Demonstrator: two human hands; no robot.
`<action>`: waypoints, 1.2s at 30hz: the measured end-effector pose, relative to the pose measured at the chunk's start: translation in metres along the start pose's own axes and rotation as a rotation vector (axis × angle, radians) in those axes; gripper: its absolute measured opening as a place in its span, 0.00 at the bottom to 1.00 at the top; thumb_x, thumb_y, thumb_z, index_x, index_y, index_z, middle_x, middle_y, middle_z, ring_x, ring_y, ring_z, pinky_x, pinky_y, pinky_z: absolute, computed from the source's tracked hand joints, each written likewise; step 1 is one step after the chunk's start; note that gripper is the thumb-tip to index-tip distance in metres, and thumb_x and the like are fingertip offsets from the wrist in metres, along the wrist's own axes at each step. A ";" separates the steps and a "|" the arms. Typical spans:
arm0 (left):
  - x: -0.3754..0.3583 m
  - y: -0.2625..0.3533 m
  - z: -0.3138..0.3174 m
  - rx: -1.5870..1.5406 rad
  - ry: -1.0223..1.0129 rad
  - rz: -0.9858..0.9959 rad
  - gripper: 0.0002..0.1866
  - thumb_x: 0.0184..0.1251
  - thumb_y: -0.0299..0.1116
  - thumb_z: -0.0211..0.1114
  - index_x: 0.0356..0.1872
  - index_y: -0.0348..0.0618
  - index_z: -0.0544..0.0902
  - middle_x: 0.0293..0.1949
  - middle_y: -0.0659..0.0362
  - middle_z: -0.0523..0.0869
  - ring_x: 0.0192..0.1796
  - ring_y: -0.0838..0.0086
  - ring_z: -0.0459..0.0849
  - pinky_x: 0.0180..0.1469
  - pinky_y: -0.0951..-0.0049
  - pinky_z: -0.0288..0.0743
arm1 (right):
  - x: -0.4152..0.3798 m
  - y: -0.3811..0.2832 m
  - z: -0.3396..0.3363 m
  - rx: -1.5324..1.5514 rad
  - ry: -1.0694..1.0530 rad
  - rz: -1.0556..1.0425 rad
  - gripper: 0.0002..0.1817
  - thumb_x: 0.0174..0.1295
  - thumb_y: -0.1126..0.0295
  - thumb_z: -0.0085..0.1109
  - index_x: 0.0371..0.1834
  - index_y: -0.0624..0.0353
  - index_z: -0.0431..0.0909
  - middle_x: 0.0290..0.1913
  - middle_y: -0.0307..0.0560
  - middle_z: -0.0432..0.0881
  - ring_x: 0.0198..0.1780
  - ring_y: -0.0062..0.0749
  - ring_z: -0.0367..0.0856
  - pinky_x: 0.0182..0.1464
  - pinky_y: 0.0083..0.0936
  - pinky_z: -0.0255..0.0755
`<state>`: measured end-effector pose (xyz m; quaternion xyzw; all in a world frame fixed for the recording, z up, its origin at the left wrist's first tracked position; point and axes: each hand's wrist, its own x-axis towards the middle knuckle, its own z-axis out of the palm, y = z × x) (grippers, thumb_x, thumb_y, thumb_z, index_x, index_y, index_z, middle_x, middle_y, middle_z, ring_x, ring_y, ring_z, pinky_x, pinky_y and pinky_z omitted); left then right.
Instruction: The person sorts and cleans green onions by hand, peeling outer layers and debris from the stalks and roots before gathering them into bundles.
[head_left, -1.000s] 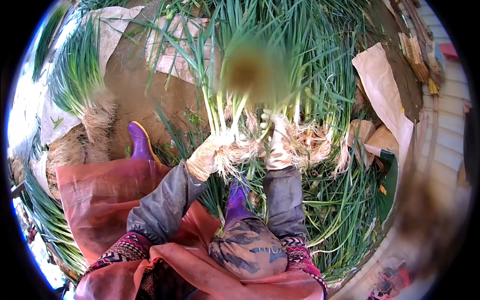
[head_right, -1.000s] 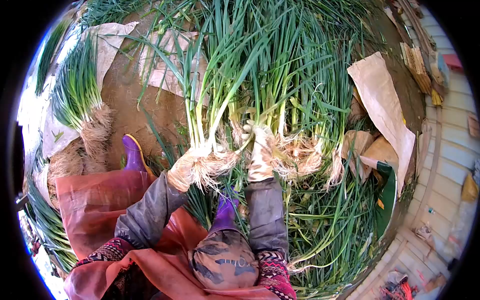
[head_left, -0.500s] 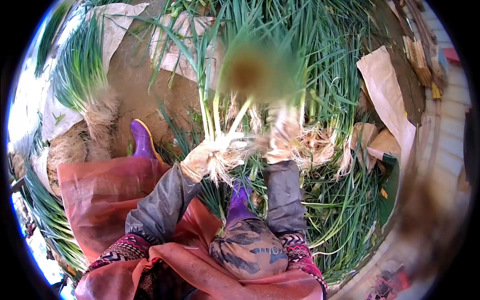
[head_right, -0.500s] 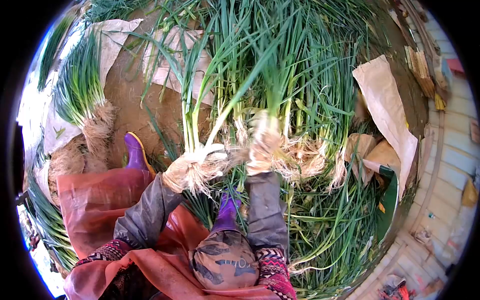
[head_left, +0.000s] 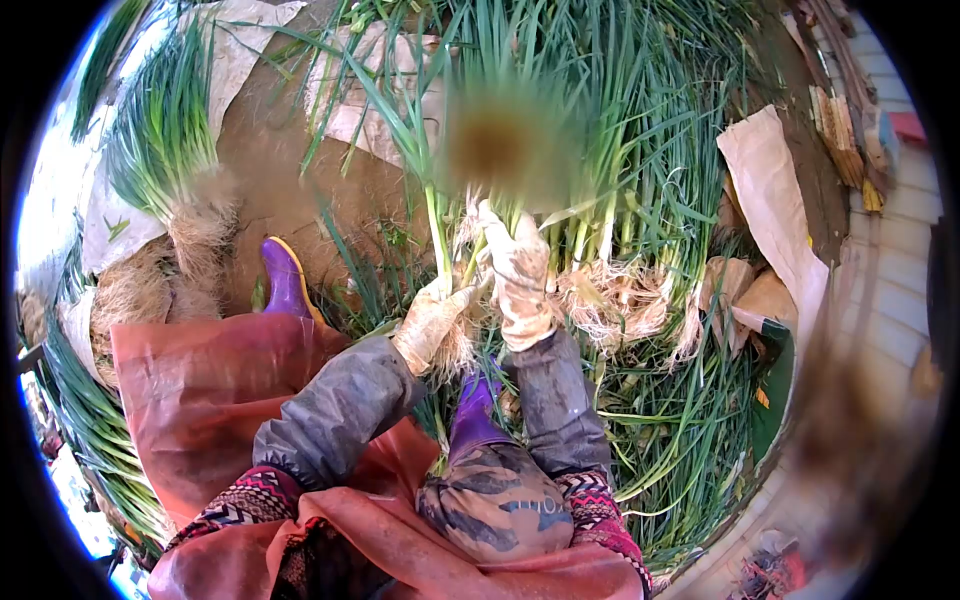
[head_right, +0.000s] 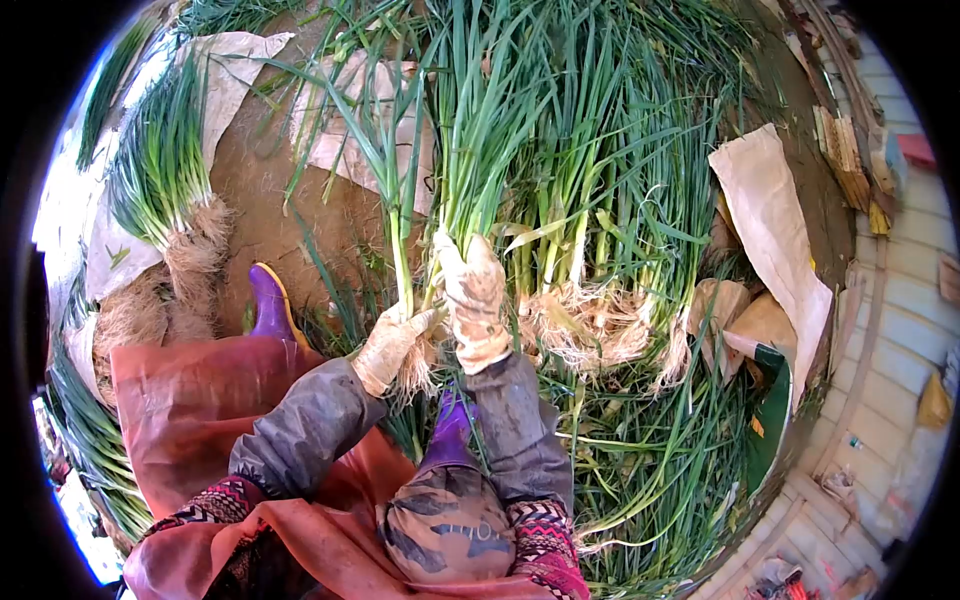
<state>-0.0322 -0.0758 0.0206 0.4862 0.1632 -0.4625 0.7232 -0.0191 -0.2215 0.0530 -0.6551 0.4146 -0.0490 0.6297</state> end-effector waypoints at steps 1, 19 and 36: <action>0.000 0.000 0.001 -0.003 -0.009 -0.005 0.10 0.69 0.30 0.63 0.47 0.40 0.78 0.37 0.62 0.85 0.33 0.77 0.83 0.32 0.75 0.77 | -0.015 -0.022 -0.006 0.080 -0.018 0.069 0.14 0.65 0.60 0.60 0.44 0.59 0.80 0.25 0.39 0.79 0.20 0.23 0.74 0.23 0.24 0.68; 0.020 0.000 0.061 -0.135 -0.542 -0.184 0.16 0.70 0.31 0.60 0.55 0.38 0.77 0.45 0.56 0.84 0.45 0.72 0.83 0.45 0.77 0.81 | -0.077 -0.018 -0.080 0.039 -0.209 -0.256 0.15 0.65 0.74 0.60 0.54 0.66 0.78 0.43 0.50 0.85 0.38 0.23 0.84 0.37 0.19 0.80; 0.007 0.147 0.049 -0.066 -0.500 -0.183 0.13 0.70 0.36 0.59 0.44 0.35 0.81 0.34 0.54 0.85 0.35 0.72 0.84 0.35 0.78 0.79 | -0.124 0.069 -0.212 -0.843 0.614 -0.080 0.40 0.59 0.60 0.68 0.70 0.68 0.59 0.53 0.55 0.79 0.53 0.39 0.79 0.56 0.26 0.74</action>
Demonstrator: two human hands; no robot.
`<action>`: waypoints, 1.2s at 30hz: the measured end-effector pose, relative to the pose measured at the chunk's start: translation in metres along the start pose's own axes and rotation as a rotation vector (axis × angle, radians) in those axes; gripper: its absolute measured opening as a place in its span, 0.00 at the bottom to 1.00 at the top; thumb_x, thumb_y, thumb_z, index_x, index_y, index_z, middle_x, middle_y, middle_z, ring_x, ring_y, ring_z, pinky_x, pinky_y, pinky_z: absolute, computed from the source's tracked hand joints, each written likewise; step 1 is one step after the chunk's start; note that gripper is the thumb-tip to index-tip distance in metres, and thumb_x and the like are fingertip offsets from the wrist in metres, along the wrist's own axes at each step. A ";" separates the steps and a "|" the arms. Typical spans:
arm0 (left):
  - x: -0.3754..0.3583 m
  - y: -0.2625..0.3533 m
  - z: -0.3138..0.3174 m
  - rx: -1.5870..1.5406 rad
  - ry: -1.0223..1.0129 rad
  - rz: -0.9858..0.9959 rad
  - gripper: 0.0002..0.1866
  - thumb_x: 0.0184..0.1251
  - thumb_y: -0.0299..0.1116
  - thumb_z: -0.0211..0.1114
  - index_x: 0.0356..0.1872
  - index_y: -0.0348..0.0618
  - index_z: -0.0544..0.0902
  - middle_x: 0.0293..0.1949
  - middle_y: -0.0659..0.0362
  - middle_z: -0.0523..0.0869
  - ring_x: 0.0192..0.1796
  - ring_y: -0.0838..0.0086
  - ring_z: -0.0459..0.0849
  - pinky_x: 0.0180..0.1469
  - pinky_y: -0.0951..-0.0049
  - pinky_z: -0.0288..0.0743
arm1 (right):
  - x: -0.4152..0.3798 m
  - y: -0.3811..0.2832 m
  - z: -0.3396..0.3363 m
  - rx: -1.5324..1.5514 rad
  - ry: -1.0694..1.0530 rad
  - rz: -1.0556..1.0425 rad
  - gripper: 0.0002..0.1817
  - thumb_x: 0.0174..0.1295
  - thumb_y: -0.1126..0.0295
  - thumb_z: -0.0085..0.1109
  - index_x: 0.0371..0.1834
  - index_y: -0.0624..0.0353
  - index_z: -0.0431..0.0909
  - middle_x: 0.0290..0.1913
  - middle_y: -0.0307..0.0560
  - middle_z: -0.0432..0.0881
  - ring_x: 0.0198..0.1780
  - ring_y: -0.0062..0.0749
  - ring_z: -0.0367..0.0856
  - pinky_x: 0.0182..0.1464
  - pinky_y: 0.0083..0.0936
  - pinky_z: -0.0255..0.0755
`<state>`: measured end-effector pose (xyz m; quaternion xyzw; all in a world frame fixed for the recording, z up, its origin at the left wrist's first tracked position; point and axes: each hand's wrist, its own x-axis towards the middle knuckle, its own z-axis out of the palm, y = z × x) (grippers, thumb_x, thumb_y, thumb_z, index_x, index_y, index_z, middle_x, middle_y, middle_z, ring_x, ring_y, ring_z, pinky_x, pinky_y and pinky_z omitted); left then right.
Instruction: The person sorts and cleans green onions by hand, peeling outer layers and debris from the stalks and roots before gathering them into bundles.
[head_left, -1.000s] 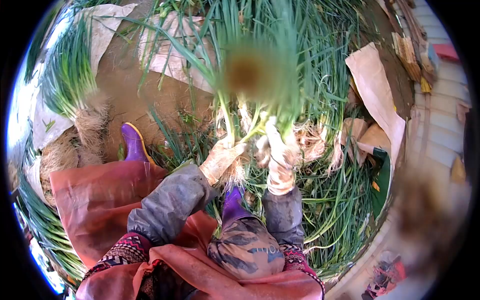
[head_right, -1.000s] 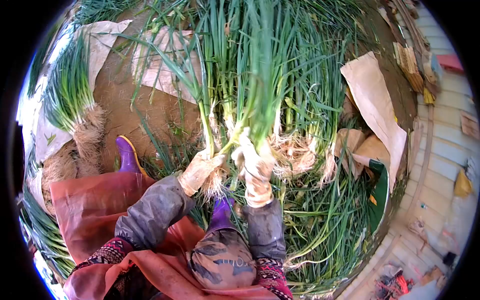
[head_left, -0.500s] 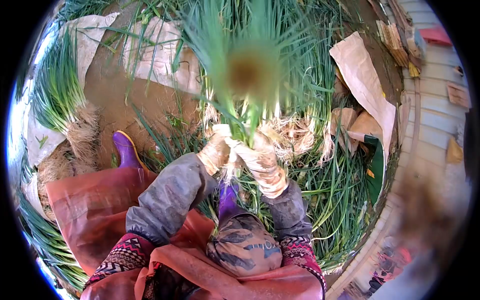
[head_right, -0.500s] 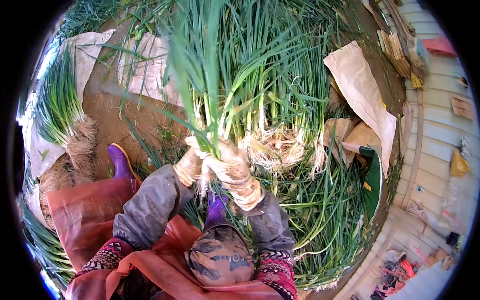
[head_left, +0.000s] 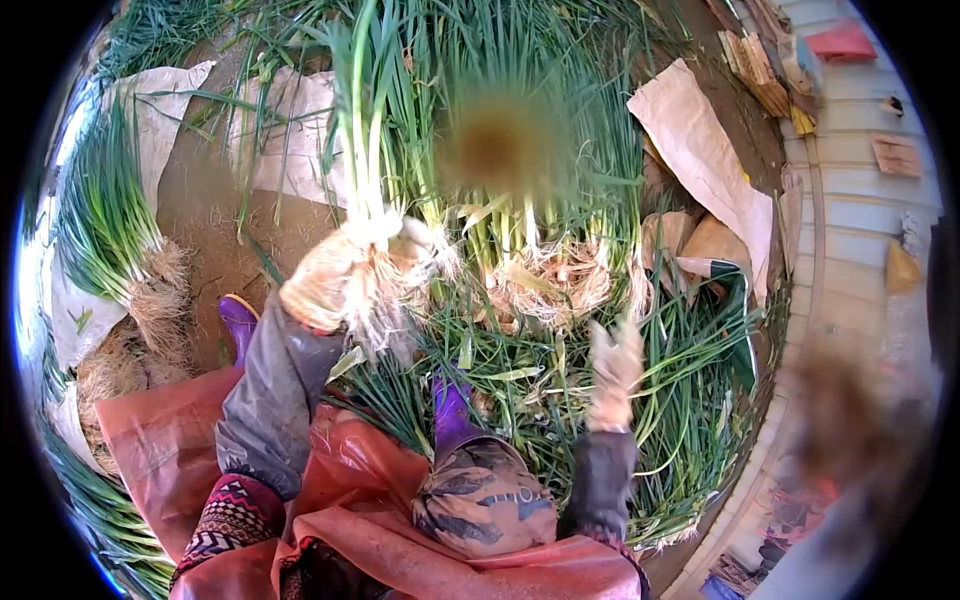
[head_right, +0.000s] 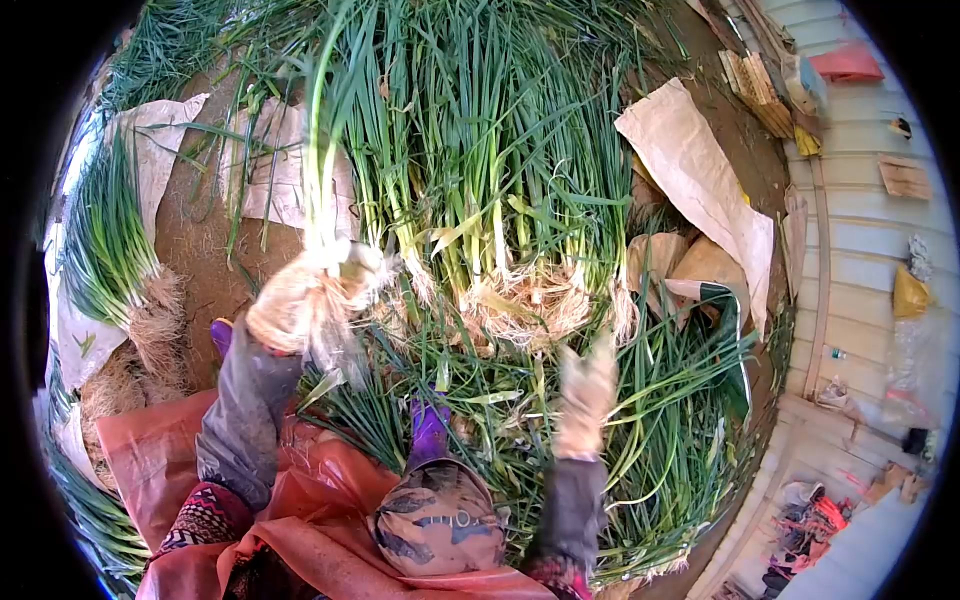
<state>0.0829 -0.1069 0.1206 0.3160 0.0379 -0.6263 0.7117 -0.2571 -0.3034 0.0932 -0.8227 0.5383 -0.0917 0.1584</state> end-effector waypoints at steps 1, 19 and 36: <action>0.001 -0.006 0.002 0.016 -0.022 -0.059 0.13 0.70 0.37 0.59 0.42 0.35 0.82 0.34 0.55 0.85 0.34 0.73 0.84 0.36 0.79 0.79 | 0.010 -0.040 0.024 -0.115 0.001 -0.183 0.46 0.57 0.60 0.70 0.73 0.69 0.55 0.58 0.60 0.77 0.59 0.41 0.77 0.62 0.28 0.72; -0.051 -0.035 -0.049 -0.259 0.035 0.254 0.18 0.61 0.25 0.61 0.53 0.37 0.76 0.50 0.46 0.81 0.28 0.75 0.81 0.25 0.80 0.78 | 0.120 -0.126 0.100 0.057 0.374 -0.608 0.15 0.69 0.56 0.54 0.31 0.54 0.76 0.17 0.35 0.72 0.16 0.22 0.67 0.17 0.24 0.64; -0.028 -0.134 -0.046 -0.173 0.143 -0.119 0.12 0.62 0.27 0.62 0.46 0.38 0.77 0.40 0.47 0.85 0.43 0.61 0.86 0.48 0.63 0.82 | 0.048 -0.188 0.147 0.619 -0.242 -0.200 0.16 0.67 0.55 0.56 0.33 0.57 0.81 0.28 0.51 0.82 0.30 0.43 0.80 0.34 0.34 0.72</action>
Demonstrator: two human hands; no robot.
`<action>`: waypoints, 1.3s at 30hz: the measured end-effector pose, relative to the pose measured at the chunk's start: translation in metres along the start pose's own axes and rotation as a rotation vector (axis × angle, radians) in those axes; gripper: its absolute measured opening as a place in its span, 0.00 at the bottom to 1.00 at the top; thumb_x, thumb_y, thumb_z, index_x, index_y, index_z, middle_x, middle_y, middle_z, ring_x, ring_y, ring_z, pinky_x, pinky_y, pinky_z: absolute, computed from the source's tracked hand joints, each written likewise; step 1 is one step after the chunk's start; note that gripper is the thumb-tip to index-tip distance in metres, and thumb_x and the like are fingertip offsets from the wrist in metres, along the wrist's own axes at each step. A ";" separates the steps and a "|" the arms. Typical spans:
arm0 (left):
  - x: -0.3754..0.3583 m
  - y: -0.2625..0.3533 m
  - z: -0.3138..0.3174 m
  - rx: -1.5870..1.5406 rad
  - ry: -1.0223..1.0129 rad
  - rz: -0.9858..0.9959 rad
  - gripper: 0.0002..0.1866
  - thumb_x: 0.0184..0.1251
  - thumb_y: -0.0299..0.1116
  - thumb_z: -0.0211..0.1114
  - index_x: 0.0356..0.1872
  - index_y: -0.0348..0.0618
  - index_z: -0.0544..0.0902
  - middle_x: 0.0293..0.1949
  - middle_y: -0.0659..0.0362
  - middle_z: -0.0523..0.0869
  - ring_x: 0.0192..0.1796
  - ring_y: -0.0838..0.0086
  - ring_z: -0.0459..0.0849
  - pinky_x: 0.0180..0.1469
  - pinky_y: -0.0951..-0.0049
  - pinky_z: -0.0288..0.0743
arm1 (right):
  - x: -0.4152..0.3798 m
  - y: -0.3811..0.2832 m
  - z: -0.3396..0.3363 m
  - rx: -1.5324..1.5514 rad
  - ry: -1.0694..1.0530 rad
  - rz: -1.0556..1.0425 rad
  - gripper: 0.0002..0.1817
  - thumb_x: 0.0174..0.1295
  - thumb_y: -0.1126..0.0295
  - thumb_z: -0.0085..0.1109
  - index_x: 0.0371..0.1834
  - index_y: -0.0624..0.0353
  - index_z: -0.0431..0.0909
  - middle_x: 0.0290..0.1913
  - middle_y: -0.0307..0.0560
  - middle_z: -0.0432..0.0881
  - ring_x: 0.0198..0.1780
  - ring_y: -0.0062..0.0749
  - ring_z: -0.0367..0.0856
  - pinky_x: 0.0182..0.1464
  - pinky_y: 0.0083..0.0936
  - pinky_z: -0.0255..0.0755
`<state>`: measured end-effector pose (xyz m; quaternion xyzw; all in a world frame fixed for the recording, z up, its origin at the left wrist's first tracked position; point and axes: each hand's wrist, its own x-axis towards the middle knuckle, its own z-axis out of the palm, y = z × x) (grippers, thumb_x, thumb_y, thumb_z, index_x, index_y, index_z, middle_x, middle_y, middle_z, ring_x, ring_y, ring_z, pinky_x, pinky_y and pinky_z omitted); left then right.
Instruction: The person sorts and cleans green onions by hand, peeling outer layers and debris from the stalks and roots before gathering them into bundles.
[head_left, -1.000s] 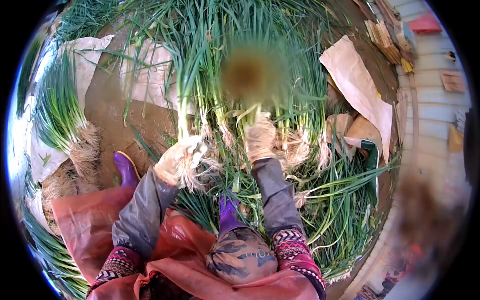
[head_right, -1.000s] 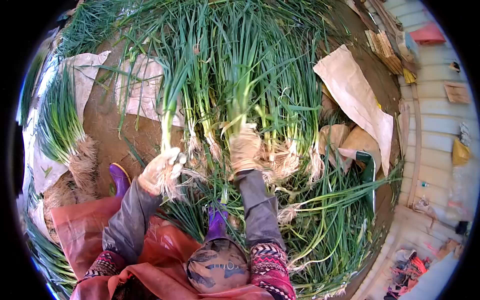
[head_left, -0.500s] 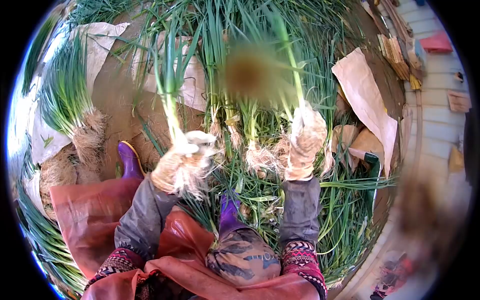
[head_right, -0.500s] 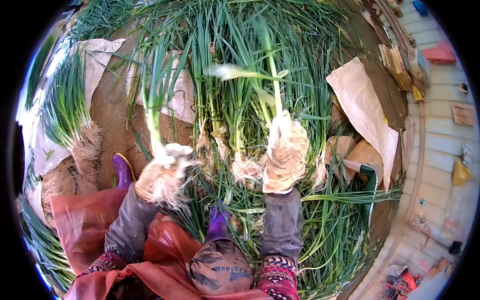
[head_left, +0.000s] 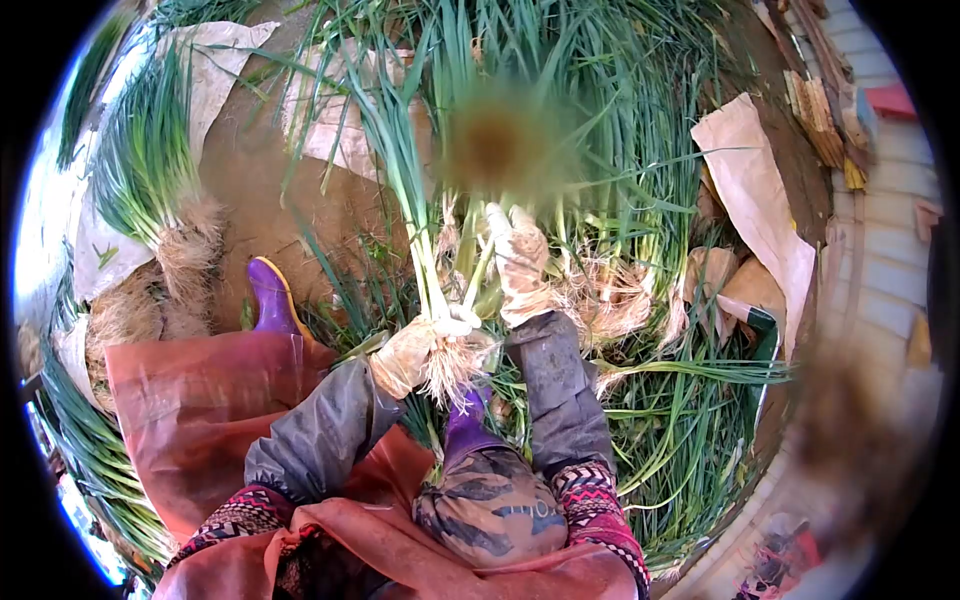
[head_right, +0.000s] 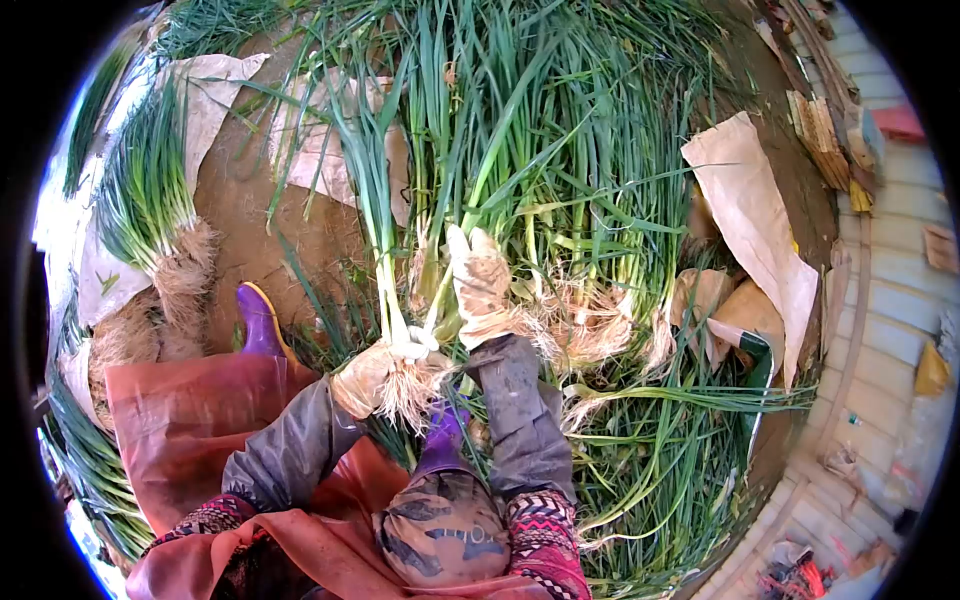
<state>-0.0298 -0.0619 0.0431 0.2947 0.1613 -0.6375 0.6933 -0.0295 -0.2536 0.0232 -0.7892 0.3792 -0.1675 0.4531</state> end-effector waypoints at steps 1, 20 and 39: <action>-0.002 0.000 -0.001 -0.004 0.010 0.001 0.12 0.62 0.27 0.62 0.46 0.38 0.77 0.40 0.47 0.85 0.43 0.61 0.86 0.48 0.63 0.82 | 0.002 0.015 0.007 -0.397 0.197 -0.415 0.16 0.67 0.55 0.56 0.30 0.56 0.79 0.22 0.50 0.76 0.22 0.43 0.75 0.25 0.33 0.67; 0.014 0.008 0.001 -0.129 -0.029 0.257 0.23 0.61 0.28 0.65 0.58 0.37 0.74 0.44 0.52 0.83 0.40 0.70 0.84 0.42 0.72 0.81 | -0.057 -0.022 -0.036 0.671 -0.383 0.542 0.19 0.68 0.57 0.52 0.55 0.57 0.72 0.39 0.38 0.75 0.38 0.24 0.69 0.39 0.24 0.61; -0.050 0.071 0.007 -0.224 -0.214 0.066 0.18 0.64 0.24 0.59 0.55 0.38 0.72 0.34 0.53 0.82 0.27 0.73 0.81 0.29 0.77 0.80 | -0.101 -0.019 -0.045 0.740 -0.867 0.262 0.15 0.69 0.64 0.57 0.53 0.59 0.80 0.38 0.38 0.81 0.37 0.19 0.76 0.42 0.19 0.72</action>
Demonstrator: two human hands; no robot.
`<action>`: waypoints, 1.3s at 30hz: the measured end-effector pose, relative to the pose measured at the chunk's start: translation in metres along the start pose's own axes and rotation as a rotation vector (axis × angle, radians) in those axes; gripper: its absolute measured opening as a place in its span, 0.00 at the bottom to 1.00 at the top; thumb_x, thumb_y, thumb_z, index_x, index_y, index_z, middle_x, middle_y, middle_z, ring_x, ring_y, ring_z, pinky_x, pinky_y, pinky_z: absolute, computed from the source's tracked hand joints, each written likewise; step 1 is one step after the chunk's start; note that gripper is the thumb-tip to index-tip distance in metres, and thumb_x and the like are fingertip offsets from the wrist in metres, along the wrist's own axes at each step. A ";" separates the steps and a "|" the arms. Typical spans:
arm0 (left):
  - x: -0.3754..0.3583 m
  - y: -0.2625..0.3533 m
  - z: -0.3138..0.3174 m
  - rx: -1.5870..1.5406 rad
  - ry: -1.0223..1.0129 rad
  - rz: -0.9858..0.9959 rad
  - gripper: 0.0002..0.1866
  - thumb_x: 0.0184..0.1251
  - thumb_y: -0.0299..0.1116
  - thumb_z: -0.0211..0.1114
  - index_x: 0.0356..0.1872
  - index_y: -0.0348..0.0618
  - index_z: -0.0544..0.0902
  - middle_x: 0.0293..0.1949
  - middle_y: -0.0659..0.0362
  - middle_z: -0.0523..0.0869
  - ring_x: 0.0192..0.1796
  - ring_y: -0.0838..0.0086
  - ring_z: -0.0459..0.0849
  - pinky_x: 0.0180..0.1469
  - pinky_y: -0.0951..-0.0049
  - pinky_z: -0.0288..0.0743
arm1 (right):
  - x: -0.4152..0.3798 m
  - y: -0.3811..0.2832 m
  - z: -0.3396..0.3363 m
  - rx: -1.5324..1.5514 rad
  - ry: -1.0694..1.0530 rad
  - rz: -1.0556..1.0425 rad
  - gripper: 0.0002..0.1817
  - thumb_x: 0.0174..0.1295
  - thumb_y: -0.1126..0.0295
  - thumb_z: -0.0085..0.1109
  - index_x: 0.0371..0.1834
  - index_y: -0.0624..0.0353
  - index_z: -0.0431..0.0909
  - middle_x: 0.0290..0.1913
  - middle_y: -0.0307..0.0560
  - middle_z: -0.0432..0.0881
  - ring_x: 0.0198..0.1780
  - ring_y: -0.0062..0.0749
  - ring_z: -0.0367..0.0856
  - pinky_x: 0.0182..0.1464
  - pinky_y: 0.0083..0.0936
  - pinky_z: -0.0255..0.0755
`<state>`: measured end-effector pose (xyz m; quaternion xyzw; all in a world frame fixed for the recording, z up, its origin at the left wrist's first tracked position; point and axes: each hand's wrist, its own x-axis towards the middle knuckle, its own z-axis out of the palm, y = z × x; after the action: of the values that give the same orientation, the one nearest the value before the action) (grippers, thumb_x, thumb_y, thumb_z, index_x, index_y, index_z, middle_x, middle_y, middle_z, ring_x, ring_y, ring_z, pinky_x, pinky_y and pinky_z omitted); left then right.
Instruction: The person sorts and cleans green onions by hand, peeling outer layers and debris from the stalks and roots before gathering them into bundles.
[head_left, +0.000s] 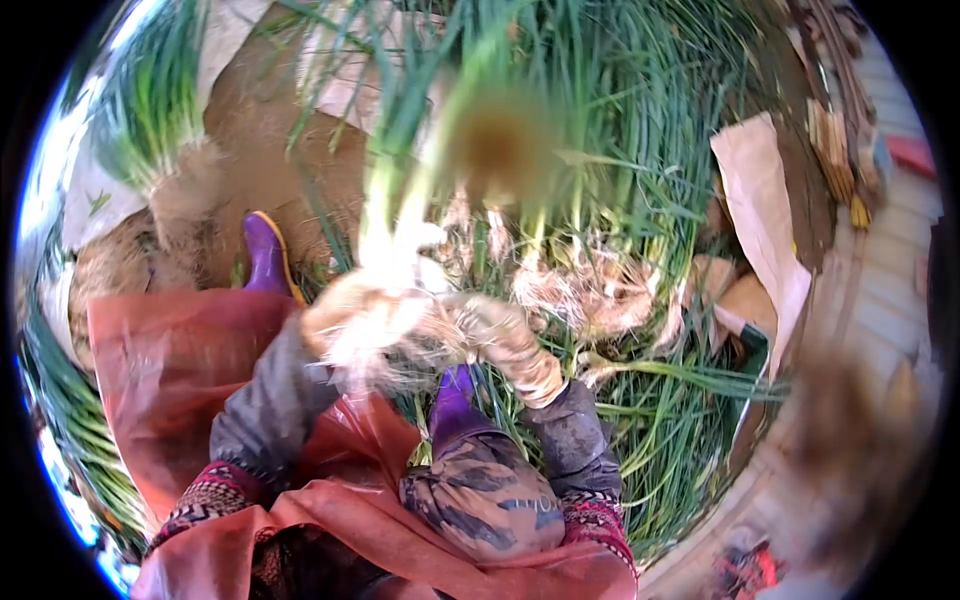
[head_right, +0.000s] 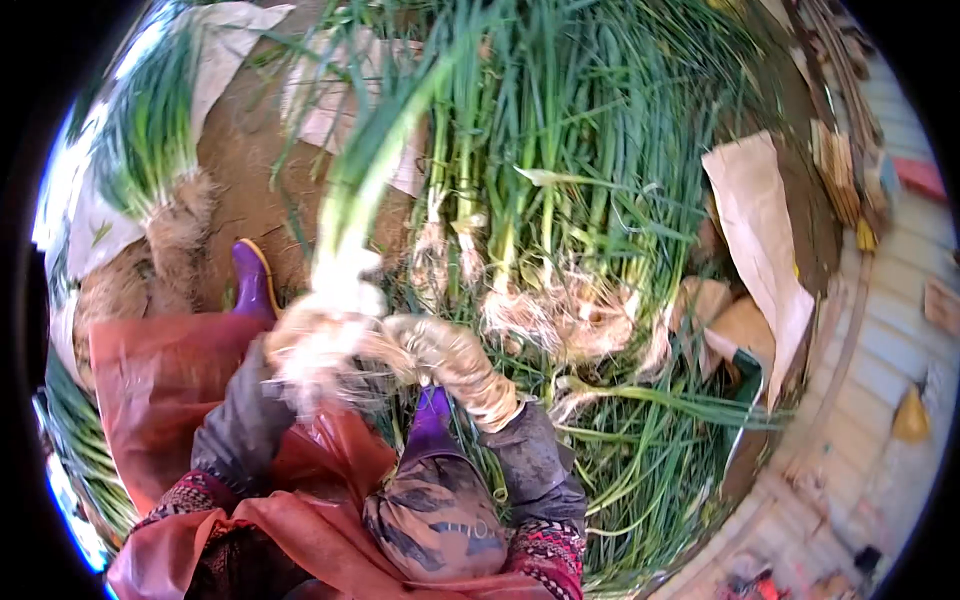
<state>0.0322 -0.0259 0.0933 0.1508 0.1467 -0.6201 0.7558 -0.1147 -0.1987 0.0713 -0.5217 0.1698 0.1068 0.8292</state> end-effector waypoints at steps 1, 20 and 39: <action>-0.007 0.019 0.006 0.031 -0.138 0.083 0.16 0.65 0.24 0.58 0.53 0.37 0.72 0.31 0.55 0.82 0.22 0.75 0.80 0.29 0.77 0.80 | -0.016 0.006 -0.007 0.076 -0.006 0.290 0.11 0.69 0.65 0.56 0.48 0.58 0.81 0.34 0.38 0.81 0.35 0.20 0.77 0.39 0.20 0.73; 0.063 -0.077 -0.051 -0.083 0.094 0.012 0.13 0.64 0.30 0.63 0.47 0.34 0.77 0.39 0.51 0.83 0.40 0.64 0.85 0.44 0.63 0.84 | 0.055 -0.003 -0.055 0.055 0.513 0.168 0.22 0.63 0.58 0.63 0.53 0.61 0.75 0.36 0.43 0.84 0.31 0.24 0.79 0.34 0.15 0.70; 0.050 -0.039 -0.030 0.152 0.134 0.078 0.11 0.63 0.26 0.65 0.45 0.34 0.78 0.44 0.49 0.83 0.42 0.67 0.85 0.41 0.72 0.83 | -0.083 -0.024 -0.072 -0.683 0.781 0.195 0.10 0.65 0.63 0.59 0.36 0.59 0.79 0.28 0.40 0.80 0.19 0.17 0.74 0.19 0.18 0.66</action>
<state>0.0020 -0.0653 0.0441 0.2543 0.1438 -0.5882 0.7541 -0.1949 -0.2741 0.0952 -0.7448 0.4693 0.0305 0.4733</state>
